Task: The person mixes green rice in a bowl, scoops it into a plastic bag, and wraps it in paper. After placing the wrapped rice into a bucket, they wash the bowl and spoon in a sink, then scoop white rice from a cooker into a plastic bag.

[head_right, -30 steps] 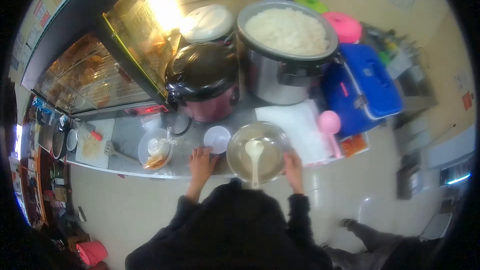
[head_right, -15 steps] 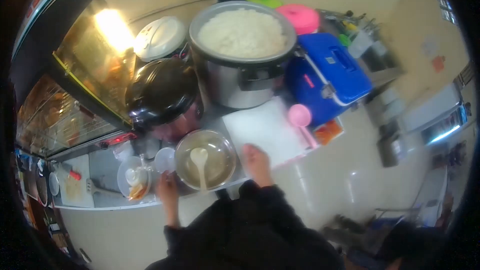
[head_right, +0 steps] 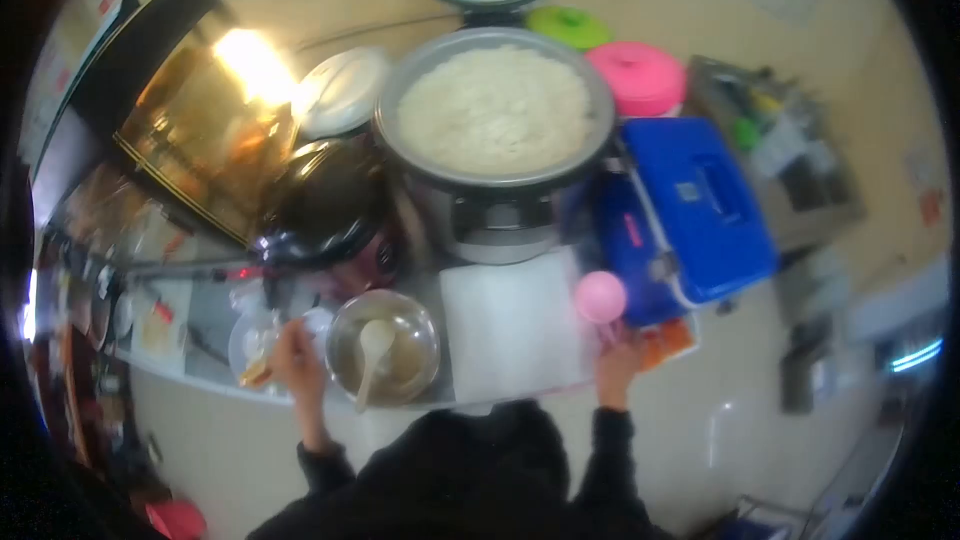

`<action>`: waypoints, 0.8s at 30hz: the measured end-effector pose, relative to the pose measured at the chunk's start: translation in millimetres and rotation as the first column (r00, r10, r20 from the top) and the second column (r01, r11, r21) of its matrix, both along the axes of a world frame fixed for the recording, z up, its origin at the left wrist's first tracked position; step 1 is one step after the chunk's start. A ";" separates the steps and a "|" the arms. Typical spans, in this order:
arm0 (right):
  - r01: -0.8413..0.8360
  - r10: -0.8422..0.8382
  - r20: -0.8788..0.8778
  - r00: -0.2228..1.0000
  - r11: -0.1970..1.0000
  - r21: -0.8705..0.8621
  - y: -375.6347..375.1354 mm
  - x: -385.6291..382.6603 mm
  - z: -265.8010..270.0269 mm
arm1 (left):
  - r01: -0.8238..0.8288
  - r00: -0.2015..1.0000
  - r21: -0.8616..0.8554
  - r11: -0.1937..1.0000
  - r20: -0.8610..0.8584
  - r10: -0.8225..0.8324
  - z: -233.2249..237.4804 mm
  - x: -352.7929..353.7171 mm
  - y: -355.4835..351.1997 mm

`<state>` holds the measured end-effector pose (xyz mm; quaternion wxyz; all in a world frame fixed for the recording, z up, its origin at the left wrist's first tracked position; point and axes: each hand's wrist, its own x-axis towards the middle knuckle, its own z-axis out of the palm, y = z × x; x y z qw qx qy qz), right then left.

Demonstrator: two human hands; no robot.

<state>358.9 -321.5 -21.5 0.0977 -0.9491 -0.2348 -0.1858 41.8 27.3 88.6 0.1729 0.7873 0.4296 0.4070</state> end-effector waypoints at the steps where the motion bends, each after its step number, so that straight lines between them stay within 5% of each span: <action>1: -0.034 0.053 -0.117 0.992 0.987 0.157 8.2 -8.1 14.2 | 0.071 0.991 -0.032 0.997 -0.112 -0.074 10.0 9.4 -10.5; 2: -0.039 0.113 -0.222 0.968 0.949 0.312 15.2 -13.0 27.1 | -0.005 0.945 -0.210 0.978 -0.322 -0.064 -1.0 10.0 -16.2; 4: -0.068 0.296 -0.374 0.879 0.854 0.516 31.5 -21.5 38.5 | -0.007 0.683 -0.231 0.973 -0.712 -0.164 -29.6 13.5 -30.8; 6: -0.116 0.544 -0.448 0.710 0.717 0.687 57.7 -35.9 48.3 | -0.018 0.647 -0.073 0.997 -0.761 -0.043 -76.1 8.6 -52.1; 9: -0.063 0.732 -0.640 0.235 0.668 0.741 93.5 -55.1 60.1 | -0.255 0.591 -0.339 0.906 -0.796 -0.131 -101.4 16.4 -57.3; 11: -0.091 0.730 -0.678 -0.092 0.672 0.735 109.2 -66.7 68.9 | -0.123 0.894 -0.515 0.848 -0.429 -0.130 -81.5 20.7 -72.8; 12: -0.050 0.742 -0.651 -0.164 0.653 0.756 117.7 -77.8 66.8 | -0.020 0.973 -0.571 0.821 -0.199 -0.114 -61.7 27.3 -83.4; 15: 0.163 0.773 -0.530 -0.349 0.607 0.778 143.2 -111.6 62.2 | 0.275 0.890 -0.740 0.614 -0.046 -0.454 27.7 64.9 -117.8; 16: 0.281 0.790 -0.467 -0.397 0.590 0.757 151.6 -118.0 68.1 | 0.411 0.844 -0.599 0.687 -0.034 -0.535 31.7 64.2 -118.3; 18: 0.380 0.836 -0.413 -0.361 0.536 0.754 160.3 -125.9 73.2 | 0.647 0.730 -0.260 0.717 -0.061 -0.681 34.1 61.1 -118.4; 20: 0.248 0.851 -0.455 -0.263 0.515 0.820 157.3 -117.7 82.5 | 0.561 0.819 -0.636 0.530 0.333 -0.467 31.7 16.7 -80.8; 21: 0.176 0.864 -0.467 -0.190 0.498 0.849 155.8 -105.3 93.4 | 0.368 0.930 -0.585 0.722 0.220 -0.296 17.9 -6.3 -60.9; 22: 0.147 0.796 -0.555 -0.242 0.595 0.790 150.3 -87.9 122.2 | 0.114 0.989 -0.521 0.846 -0.022 -0.147 5.0 -23.1 -39.8; 24: -0.026 0.857 -0.509 -0.081 0.509 0.860 141.5 -57.3 180.4 | -0.071 0.890 -0.198 0.978 -0.456 -0.027 -59.0 -67.7 -3.5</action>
